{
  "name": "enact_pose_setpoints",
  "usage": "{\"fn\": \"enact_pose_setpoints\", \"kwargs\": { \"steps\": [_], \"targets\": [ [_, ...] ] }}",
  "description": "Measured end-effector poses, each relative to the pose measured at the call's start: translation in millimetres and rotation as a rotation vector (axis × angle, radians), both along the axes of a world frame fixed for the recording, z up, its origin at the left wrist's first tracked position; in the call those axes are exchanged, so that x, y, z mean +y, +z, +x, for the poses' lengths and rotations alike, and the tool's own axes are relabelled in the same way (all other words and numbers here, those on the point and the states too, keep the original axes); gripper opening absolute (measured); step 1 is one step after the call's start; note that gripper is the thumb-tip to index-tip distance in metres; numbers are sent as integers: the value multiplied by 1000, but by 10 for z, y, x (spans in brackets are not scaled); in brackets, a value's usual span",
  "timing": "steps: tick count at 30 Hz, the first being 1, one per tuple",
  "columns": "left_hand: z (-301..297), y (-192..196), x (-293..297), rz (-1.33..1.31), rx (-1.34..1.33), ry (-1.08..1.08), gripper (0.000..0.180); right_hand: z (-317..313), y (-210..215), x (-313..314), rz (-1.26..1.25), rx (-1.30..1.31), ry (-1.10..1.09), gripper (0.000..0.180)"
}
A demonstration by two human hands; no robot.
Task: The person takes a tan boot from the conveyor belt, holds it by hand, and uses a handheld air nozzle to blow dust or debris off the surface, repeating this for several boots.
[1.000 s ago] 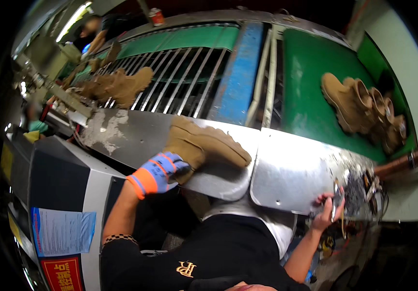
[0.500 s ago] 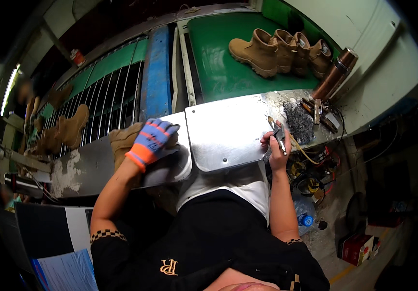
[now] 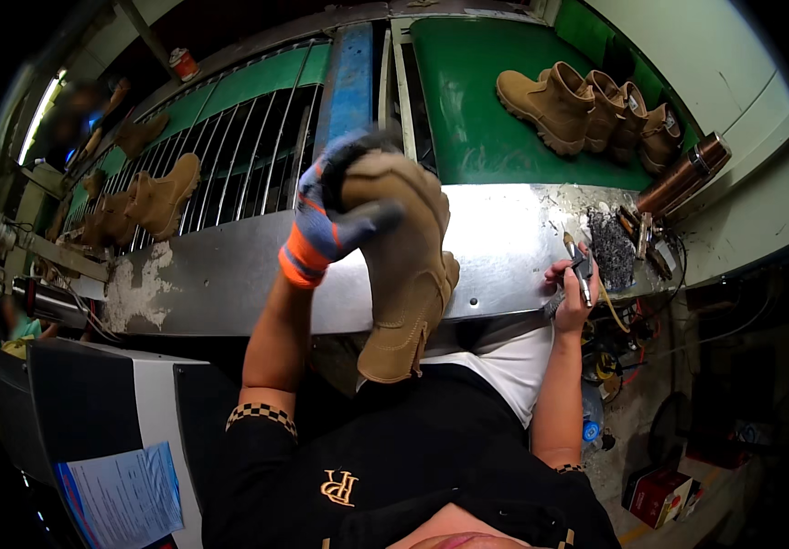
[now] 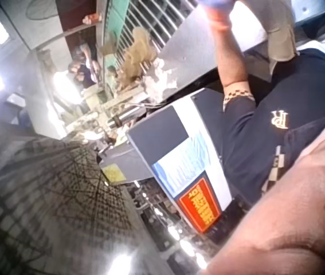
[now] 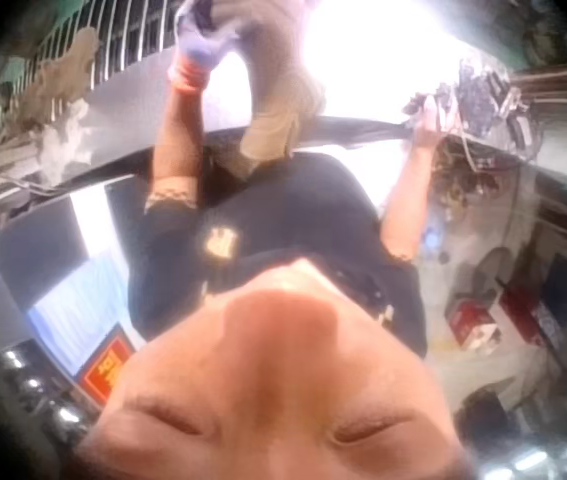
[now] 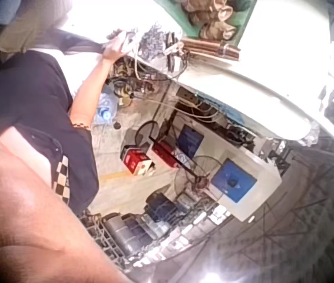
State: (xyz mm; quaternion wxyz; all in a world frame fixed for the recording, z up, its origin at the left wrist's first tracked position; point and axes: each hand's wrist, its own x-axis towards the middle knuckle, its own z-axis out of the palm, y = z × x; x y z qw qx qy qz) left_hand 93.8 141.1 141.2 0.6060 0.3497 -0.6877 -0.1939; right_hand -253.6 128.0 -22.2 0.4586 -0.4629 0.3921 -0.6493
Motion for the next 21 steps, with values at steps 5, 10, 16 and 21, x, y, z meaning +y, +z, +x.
{"fn": "enact_pose_setpoints", "kwargs": {
  "steps": [5, 10, 16, 21],
  "targets": [
    [-31, 157, -164, 186, -2, -140, 64, -152, 120, 88, 40, -9, -166, 51],
    [-25, 129, -242, 223, 21, -164, 66, -406, 106, 140, 116, -33, -339, 44],
    [-61, 123, -330, 193, -59, -121, 70, 290, 604, 534, 83, 12, 187, 44],
    [-74, 132, -390, 217, -103, -123, 74, 708, 1247, 399, -176, 115, 448, 46]
  ]
}}
